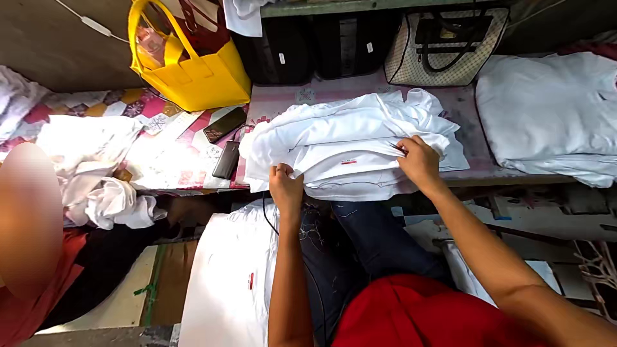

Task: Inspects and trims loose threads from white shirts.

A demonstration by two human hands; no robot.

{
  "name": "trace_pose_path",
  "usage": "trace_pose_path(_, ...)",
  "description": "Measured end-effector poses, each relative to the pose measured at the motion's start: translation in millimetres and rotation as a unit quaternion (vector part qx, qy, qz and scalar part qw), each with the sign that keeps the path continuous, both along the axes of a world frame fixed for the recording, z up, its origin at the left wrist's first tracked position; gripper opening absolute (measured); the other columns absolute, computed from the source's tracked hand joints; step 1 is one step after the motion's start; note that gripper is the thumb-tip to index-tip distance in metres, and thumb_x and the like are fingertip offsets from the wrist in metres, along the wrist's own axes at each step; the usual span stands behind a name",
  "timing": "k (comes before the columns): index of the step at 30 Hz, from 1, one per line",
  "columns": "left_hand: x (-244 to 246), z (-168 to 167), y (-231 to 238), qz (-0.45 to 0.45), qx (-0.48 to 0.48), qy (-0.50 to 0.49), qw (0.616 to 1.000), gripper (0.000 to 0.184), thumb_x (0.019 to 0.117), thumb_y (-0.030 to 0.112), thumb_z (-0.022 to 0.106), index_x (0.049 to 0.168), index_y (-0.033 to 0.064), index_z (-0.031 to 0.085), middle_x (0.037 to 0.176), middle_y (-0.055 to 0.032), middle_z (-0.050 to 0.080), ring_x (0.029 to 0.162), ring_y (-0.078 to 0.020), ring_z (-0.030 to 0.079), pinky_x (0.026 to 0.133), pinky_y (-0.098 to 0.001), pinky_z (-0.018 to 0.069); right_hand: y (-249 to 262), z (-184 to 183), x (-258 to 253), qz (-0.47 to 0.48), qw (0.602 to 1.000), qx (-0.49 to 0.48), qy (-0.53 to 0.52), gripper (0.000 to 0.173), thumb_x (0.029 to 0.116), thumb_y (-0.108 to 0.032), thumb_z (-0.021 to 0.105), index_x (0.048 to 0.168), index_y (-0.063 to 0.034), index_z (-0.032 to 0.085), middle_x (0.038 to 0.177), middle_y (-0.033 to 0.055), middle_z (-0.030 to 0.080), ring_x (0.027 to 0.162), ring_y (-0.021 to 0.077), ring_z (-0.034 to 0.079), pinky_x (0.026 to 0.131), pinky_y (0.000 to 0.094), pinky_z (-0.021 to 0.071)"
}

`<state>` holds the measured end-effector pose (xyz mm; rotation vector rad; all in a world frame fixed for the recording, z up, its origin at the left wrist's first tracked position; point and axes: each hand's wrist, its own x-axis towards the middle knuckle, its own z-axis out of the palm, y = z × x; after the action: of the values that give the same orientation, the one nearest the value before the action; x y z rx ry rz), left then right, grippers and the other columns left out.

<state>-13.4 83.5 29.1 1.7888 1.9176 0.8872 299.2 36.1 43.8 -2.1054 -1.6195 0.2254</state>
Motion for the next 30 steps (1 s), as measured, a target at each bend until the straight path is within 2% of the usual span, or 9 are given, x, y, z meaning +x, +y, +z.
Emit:
trace_pose_path(5,23.6,-42.3,-37.0,0.048,-0.013,-0.056,0.997,0.026,0.0910,0.013,0.070,0.101,-0.0110,0.068,0.080,-0.0195,0.068,0.075,-0.0299,0.067,0.074,-0.0473,0.0546,-29.0,2.2,-33.7,0.159,0.966,-0.200,0.042,0.026,0.1018,-0.021,0.061,0.115,-0.0027,0.074,0.112,0.0219,0.069,0.105,0.0418,0.067,0.089,0.0646,0.0485)
trace_pose_path(9,38.0,-52.0,-42.1,0.112,0.049,-0.190,0.974,0.022,0.0920,0.007,0.070,0.103,-0.0107,0.067,0.079,-0.0138,0.070,0.064,-0.0144,0.069,0.063,-0.0320,0.0588,-0.3,-0.8,-73.9,0.234,0.970,0.009,0.065,0.015,0.0928,-0.014,0.071,0.102,-0.0049,0.079,0.098,0.0169,0.071,0.084,0.0360,0.070,0.071,0.0579,0.0538)
trace_pose_path(14,43.9,-25.0,-28.9,0.134,0.060,-0.367,0.918,0.014,0.0919,0.001,0.071,0.100,-0.0099,0.067,0.081,-0.0111,0.073,0.067,-0.0092,0.071,0.065,-0.0269,0.0617,79.1,-19.5,-127.7,0.398,0.914,0.074,0.034,0.032,0.0884,-0.007,0.073,0.119,-0.0160,0.076,0.124,0.0079,0.070,0.085,0.0317,0.071,0.067,0.0572,0.0557)
trace_pose_path(17,35.3,-12.6,-21.9,0.092,-0.069,-0.583,0.804,0.013,0.1027,0.001,0.055,0.104,-0.0083,0.063,0.087,-0.0073,0.068,0.078,-0.0110,0.067,0.076,-0.0287,0.0580,103.8,-2.0,-134.5,0.406,0.901,-0.036,0.150,0.013,0.0952,-0.009,0.068,0.099,-0.0006,0.077,0.099,0.0146,0.074,0.089,0.0325,0.070,0.080,0.0589,0.0531)
trace_pose_path(20,34.5,-22.9,-12.7,0.069,-0.145,-0.725,0.669,0.028,0.1122,0.020,0.034,0.118,0.0012,0.054,0.097,-0.0069,0.069,0.088,-0.0157,0.069,0.084,-0.0343,0.0586,111.2,17.8,-133.6,0.315,0.880,-0.173,0.312,0.026,0.0974,-0.017,0.070,0.079,-0.0010,0.063,0.063,0.0053,0.050,0.054,0.0120,0.044,0.053,0.0313,0.0387)
trace_pose_path(22,44.8,-29.3,-9.4,0.057,-0.097,-0.692,0.713,0.024,0.1111,0.018,0.037,0.122,0.0008,0.049,0.098,-0.0076,0.067,0.086,-0.0153,0.068,0.078,-0.0349,0.0585,119.7,7.6,-134.7,0.234,0.833,-0.246,0.436,0.031,0.1002,-0.024,0.065,0.076,-0.0076,0.054,0.054,-0.0029,0.038,0.043,0.0044,0.031,0.042,0.0211,0.0284)
trace_pose_path(24,52.0,-39.8,-9.4,0.047,-0.028,-0.579,0.814,0.025,0.0991,0.003,0.057,0.121,-0.0047,0.047,0.096,-0.0091,0.064,0.082,-0.0132,0.066,0.072,-0.0315,0.0582,130.4,-17.4,-130.9,0.208,0.796,-0.266,0.503,0.032,0.0974,-0.027,0.068,0.074,-0.0125,0.052,0.050,-0.0069,0.036,0.039,0.0017,0.030,0.039,0.0183,0.0271)
trace_pose_path(26,52.2,-50.6,-15.1,0.057,0.014,-0.447,0.893,0.026,0.0909,0.002,0.070,0.111,-0.0116,0.060,0.090,-0.0143,0.070,0.075,-0.0160,0.071,0.069,-0.0326,0.0619,132.2,-22.6,-130.7,0.194,0.783,-0.268,0.526,0.031,0.0991,-0.026,0.066,0.075,-0.0127,0.052,0.050,-0.0077,0.036,0.039,0.0012,0.030,0.040,0.0178,0.0279)
trace_pose_path(30,37.5,-49.3,-37.0,0.038,0.011,-0.416,0.908,0.009,0.0909,-0.004,0.070,0.097,-0.0100,0.068,0.077,-0.0092,0.074,0.062,-0.0117,0.072,0.064,-0.0281,0.0638,127.9,-16.1,-135.4,0.182,0.791,-0.278,0.514,0.031,0.1023,-0.024,0.064,0.076,-0.0117,0.051,0.051,-0.0071,0.036,0.040,0.0012,0.032,0.041,0.0171,0.0289)
